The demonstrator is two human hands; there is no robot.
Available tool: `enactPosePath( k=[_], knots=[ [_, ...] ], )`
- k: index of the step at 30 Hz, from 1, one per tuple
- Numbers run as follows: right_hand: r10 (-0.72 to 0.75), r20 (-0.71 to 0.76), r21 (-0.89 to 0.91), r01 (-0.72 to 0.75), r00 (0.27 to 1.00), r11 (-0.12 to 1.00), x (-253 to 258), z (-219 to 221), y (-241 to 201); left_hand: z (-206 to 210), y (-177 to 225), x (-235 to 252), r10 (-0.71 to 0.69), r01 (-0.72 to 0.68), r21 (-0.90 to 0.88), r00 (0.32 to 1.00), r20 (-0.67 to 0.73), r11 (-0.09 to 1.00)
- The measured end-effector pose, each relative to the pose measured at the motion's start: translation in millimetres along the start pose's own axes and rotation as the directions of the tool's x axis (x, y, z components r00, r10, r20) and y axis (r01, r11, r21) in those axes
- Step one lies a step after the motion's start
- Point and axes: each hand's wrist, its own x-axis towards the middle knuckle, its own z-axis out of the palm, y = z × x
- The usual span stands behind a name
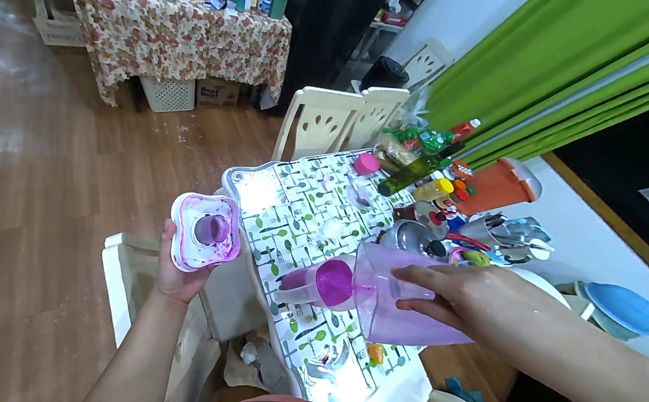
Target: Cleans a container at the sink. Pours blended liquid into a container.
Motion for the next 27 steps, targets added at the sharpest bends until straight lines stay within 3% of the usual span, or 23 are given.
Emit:
enactPosePath(
  k=[7,11,16,22,25,27],
  knots=[
    [0.067,-0.028,0.091,-0.064,0.997,0.994,-18.2,1.6,5.7,3.3,0.2,-1.3,0.05,-0.05,0.021,0.999,-0.018,0.999],
    [0.201,-0.004,0.218,-0.196,0.979,0.956,-51.9,7.8,18.6,3.7,1.7,-2.8,0.047,-0.047,0.016,0.999,-0.028,0.999],
    [0.367,-0.085,0.423,-0.3,0.926,0.855,-113.4,36.8,29.3,-2.3,-1.9,-2.8,0.032,-0.032,0.011,0.999,-0.021,0.999],
    [0.647,-0.217,0.727,-0.321,0.731,0.607,-167.3,91.6,-0.2,-10.0,-2.5,-3.3,0.004,-0.004,-0.011,1.0,-0.02,1.0],
    [0.781,-0.214,0.837,-0.302,0.587,0.456,-182.4,118.9,-22.3,-13.6,-2.5,-1.5,0.004,-0.005,-0.002,1.0,-0.015,1.0],
    [0.823,-0.198,0.889,-0.256,0.532,0.379,-191.5,136.2,-35.8,-17.3,-1.9,0.0,-0.016,0.017,0.002,1.0,-0.026,1.0]
  ],
)
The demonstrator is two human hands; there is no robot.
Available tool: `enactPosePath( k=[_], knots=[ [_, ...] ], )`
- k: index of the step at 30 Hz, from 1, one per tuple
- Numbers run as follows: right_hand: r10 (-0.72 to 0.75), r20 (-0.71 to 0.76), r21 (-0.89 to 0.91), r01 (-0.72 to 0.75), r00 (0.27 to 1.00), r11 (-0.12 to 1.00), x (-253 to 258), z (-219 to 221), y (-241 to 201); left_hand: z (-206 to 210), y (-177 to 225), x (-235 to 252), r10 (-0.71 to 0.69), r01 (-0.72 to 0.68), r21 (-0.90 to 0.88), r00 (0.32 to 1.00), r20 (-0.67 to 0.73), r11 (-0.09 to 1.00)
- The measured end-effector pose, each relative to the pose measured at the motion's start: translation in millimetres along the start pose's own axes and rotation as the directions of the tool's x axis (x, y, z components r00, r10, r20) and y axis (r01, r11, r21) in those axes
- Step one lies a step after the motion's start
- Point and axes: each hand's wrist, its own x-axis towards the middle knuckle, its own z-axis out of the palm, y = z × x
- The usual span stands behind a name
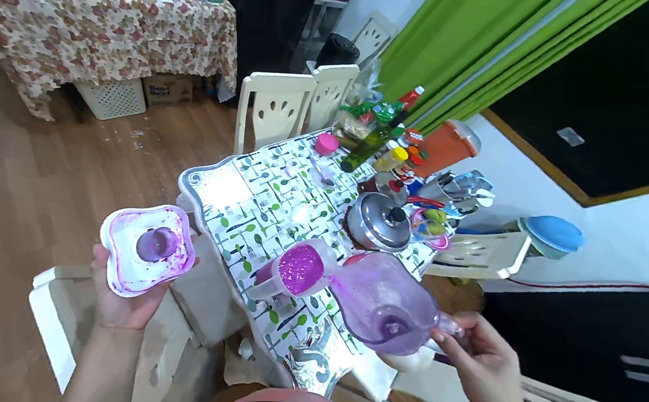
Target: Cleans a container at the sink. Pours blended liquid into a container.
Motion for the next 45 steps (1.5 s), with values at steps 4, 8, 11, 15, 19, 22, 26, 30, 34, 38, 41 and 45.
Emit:
enactPosePath(
  k=[4,8,11,15,19,22,26,30,34,38,41,45],
  knots=[
    [0.007,-0.091,0.153,0.008,0.996,0.988,-35.7,11.9,18.8,8.3,0.3,-0.9,-0.015,0.016,0.059,1.0,-0.016,0.998],
    [-0.04,-0.256,0.254,0.107,0.966,0.961,-54.2,17.7,30.2,5.1,-3.2,-1.5,-0.032,0.032,0.064,0.999,-0.008,0.997],
    [-0.032,-0.318,0.306,0.135,0.948,0.943,-60.6,17.0,31.8,23.7,-8.7,-2.0,-0.024,0.016,0.113,0.997,0.068,0.993],
    [0.022,-0.309,0.365,0.098,0.951,0.926,-67.0,13.8,34.5,91.6,-28.3,-23.2,0.01,-0.076,0.329,0.981,0.196,0.941],
    [0.121,-0.284,0.478,0.031,0.951,0.878,-71.5,13.3,52.7,177.3,-90.4,-67.2,-0.249,-0.091,0.705,0.898,0.364,0.703],
    [0.203,-0.266,0.572,-0.015,0.943,0.82,-80.4,12.9,68.8,242.6,-181.3,-57.6,-0.407,-0.403,0.86,0.761,0.505,0.313],
    [0.307,-0.234,0.613,-0.105,0.923,0.783,-97.4,-5.6,87.6,279.2,-272.4,-73.6,-0.529,-0.707,0.682,0.658,0.536,-0.187],
    [0.383,-0.239,0.572,-0.189,0.892,0.798,-125.6,-39.5,117.5,299.5,-323.5,-83.0,-0.643,-0.729,0.657,0.6,0.476,-0.193],
    [0.472,-0.33,0.603,-0.202,0.818,0.772,-146.8,-63.4,138.8,310.0,-364.6,-91.9,-0.697,-0.742,0.647,0.557,0.452,-0.175],
    [0.622,-0.344,0.59,-0.354,0.703,0.726,-144.9,-76.3,128.1,320.1,-380.8,-88.9,-0.732,-0.711,0.669,0.573,0.37,-0.218],
    [0.575,-0.324,0.588,-0.316,0.751,0.745,-136.9,-77.8,123.0,333.8,-377.7,-82.5,-0.757,-0.706,0.663,0.568,0.322,-0.249],
    [0.555,-0.279,0.695,-0.234,0.784,0.68,-86.7,-58.7,112.6,358.8,-352.5,-54.7,-0.697,-0.728,0.617,0.608,0.381,-0.298]
  ],
)
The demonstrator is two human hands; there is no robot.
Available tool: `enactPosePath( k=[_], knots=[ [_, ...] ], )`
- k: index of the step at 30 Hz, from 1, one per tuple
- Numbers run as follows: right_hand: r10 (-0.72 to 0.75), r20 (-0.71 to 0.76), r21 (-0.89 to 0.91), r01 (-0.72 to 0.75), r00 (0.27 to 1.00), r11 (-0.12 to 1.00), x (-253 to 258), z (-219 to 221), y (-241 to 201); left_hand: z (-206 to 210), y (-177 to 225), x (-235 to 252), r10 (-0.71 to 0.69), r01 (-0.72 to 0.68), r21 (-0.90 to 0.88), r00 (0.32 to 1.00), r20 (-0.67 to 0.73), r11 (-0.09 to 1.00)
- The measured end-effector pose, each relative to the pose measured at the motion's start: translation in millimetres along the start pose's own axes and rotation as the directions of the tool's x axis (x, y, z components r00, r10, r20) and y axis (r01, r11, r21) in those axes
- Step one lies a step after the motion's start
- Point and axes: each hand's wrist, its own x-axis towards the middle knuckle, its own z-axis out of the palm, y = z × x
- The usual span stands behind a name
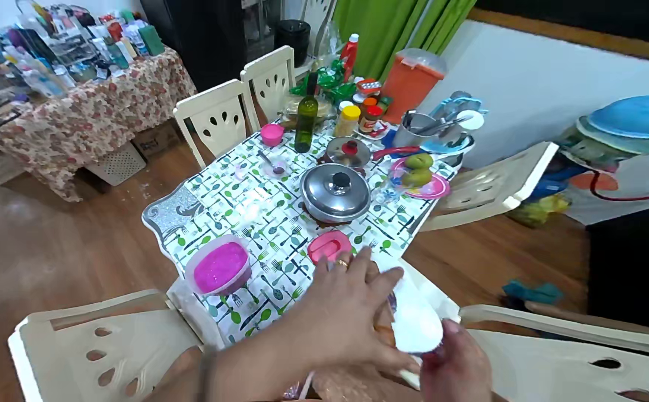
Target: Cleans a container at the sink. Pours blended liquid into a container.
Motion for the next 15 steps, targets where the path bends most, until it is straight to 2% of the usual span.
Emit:
enactPosePath(
  k=[4,7,9,12,15],
  knots=[
    [-0.006,0.105,0.172,-0.012,0.994,0.985,43.8,71.9,10.4,-55.9,-22.6,3.9,-0.019,0.031,0.141,0.996,-0.084,0.989],
    [-0.02,0.15,0.21,-0.012,0.988,0.978,70.6,128.0,19.8,-96.8,-37.3,-7.4,-0.073,0.111,0.163,0.972,-0.224,0.98],
    [0.006,0.178,0.224,-0.047,0.984,0.974,86.3,154.8,36.5,-113.7,-54.3,-23.0,-0.112,0.177,0.163,0.933,-0.343,0.971],
    [0.066,0.192,0.159,-0.097,0.979,0.982,103.9,186.7,61.0,-116.8,-89.5,-64.7,-0.226,0.284,0.062,0.859,-0.459,0.957],
    [0.124,0.202,0.127,-0.151,0.972,0.98,113.9,205.5,84.9,-87.8,-144.8,-125.6,-0.371,0.412,-0.015,0.801,-0.469,0.911]
  ],
)
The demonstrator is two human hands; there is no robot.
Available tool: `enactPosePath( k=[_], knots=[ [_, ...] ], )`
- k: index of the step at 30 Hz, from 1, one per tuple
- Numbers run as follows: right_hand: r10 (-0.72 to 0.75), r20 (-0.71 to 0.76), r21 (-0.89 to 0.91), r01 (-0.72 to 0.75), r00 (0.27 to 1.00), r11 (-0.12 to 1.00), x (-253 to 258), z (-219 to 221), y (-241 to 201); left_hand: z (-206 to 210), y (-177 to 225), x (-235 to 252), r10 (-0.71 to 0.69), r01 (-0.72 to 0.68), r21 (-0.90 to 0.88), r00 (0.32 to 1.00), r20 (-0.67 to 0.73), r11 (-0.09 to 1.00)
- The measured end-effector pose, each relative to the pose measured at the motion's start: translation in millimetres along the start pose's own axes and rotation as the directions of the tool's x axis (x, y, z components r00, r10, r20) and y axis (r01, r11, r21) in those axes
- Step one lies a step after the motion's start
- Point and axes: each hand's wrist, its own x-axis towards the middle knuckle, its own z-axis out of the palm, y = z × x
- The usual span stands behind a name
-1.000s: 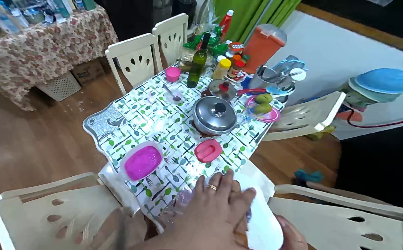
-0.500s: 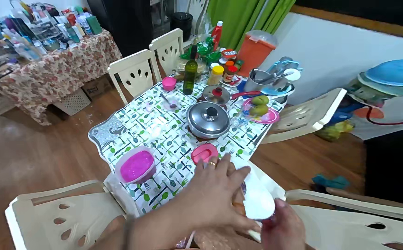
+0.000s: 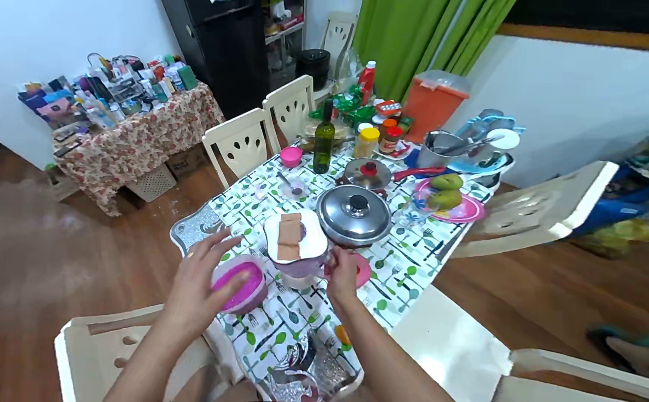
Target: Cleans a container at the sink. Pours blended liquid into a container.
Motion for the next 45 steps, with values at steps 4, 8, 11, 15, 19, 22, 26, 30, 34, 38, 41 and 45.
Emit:
enactPosePath(
  k=[4,8,11,15,19,22,26,30,34,38,41,45],
  knots=[
    [0.008,-0.067,0.037,-0.005,0.998,0.999,9.7,4.4,21.1,9.0,-80.8,-74.6,-0.223,0.222,0.027,0.973,0.062,0.975],
    [-0.006,0.001,-0.042,0.006,1.0,0.999,10.9,-8.4,38.2,25.8,-118.0,-138.9,-0.383,0.393,-0.082,0.917,0.109,0.916],
    [-0.01,0.186,-0.163,0.041,0.982,0.986,19.1,-34.8,43.9,45.3,-126.1,-165.9,-0.446,0.458,-0.207,0.889,0.103,0.865],
    [-0.084,0.013,-0.632,0.073,0.996,0.772,47.4,-99.8,39.8,61.7,-116.2,-177.5,-0.504,0.521,-0.239,0.853,0.133,0.819],
    [-0.1,0.003,-0.966,0.029,0.995,0.255,73.0,-156.3,50.1,61.7,-104.0,-165.6,-0.537,0.543,-0.246,0.838,0.1,0.803],
    [-0.075,0.025,-0.99,0.035,0.997,0.138,78.1,-173.9,66.9,63.0,-99.1,-152.8,-0.569,0.577,-0.26,0.815,0.11,0.775],
    [-0.037,-0.026,-0.957,-0.014,0.999,0.29,70.1,-180.3,66.2,78.5,-101.3,-141.5,-0.558,0.552,-0.313,0.826,0.079,0.773],
    [-0.115,-0.035,-0.712,0.056,0.993,0.7,37.4,-188.0,33.2,87.5,-107.6,-131.3,-0.5,0.495,-0.307,0.863,0.066,0.813],
    [-0.223,0.108,-0.241,0.243,0.969,0.939,-40.4,-145.4,-52.4,84.4,-125.8,-127.3,-0.413,0.422,-0.339,0.905,0.101,0.841],
    [-0.486,0.357,-0.175,0.568,0.798,0.804,-138.8,-13.2,-99.6,82.6,-151.5,-113.8,-0.287,0.33,-0.408,0.944,0.164,0.851],
    [-0.629,0.581,-0.394,0.855,0.517,0.338,-161.9,84.3,-53.9,69.5,-162.1,-106.0,-0.187,0.252,-0.385,0.962,0.2,0.888],
    [-0.517,0.744,-0.506,0.862,0.424,-0.02,-160.6,140.8,15.2,28.9,-172.2,-137.7,-0.118,0.172,-0.38,0.98,0.16,0.909]
  ],
)
